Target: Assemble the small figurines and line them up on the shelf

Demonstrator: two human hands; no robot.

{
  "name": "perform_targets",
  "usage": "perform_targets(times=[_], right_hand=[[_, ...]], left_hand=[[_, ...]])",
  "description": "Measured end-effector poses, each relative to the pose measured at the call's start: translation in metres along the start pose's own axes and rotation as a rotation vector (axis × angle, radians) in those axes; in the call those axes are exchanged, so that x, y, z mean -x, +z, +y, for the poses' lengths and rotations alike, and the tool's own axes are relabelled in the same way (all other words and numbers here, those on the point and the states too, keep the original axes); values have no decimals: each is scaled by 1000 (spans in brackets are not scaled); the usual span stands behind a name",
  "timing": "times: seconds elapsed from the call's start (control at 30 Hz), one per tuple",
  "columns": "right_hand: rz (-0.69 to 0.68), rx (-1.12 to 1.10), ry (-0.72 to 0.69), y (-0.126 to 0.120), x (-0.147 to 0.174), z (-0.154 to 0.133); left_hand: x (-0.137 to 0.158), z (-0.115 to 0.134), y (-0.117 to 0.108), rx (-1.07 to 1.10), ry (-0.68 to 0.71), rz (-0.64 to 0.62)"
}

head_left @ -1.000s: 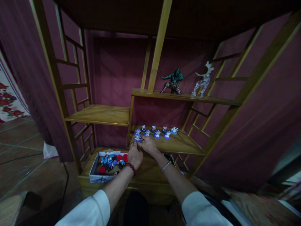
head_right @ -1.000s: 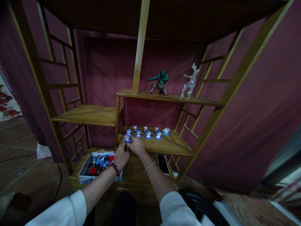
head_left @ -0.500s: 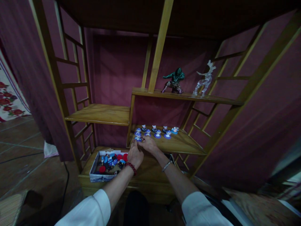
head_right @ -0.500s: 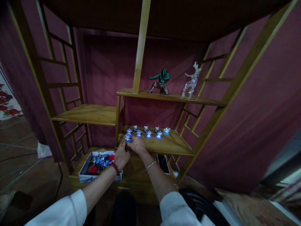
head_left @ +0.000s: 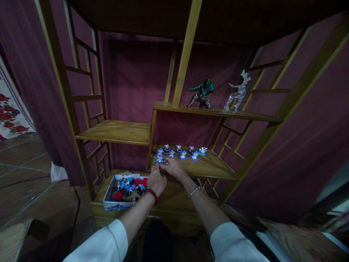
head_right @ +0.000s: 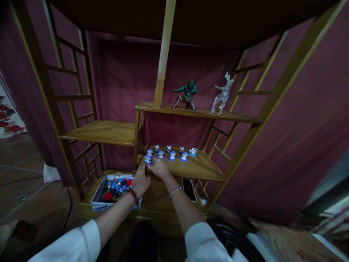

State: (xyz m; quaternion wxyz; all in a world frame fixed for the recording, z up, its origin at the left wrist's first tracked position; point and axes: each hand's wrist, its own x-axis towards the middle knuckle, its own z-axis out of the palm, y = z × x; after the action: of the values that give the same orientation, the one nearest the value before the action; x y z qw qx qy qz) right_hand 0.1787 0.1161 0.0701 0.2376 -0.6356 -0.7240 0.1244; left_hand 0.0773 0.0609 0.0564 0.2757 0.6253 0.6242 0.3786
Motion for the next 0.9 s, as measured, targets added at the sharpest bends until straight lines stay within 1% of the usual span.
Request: perform_targets(times=[0.23,0.43,0.7,0.9], right_hand=[[9,-7,-24,2,-1,2],[-11,-18,8,0,0,0],[8,-26,37,2,-1,1],[13,-32,27,3,-1,3]], left_hand=[[1,-2,0,-4,25,7],[1,-4,1,-4,26,12],[2,-7,-1,-11,43,24],[1,-9,-1,-29,59,19]])
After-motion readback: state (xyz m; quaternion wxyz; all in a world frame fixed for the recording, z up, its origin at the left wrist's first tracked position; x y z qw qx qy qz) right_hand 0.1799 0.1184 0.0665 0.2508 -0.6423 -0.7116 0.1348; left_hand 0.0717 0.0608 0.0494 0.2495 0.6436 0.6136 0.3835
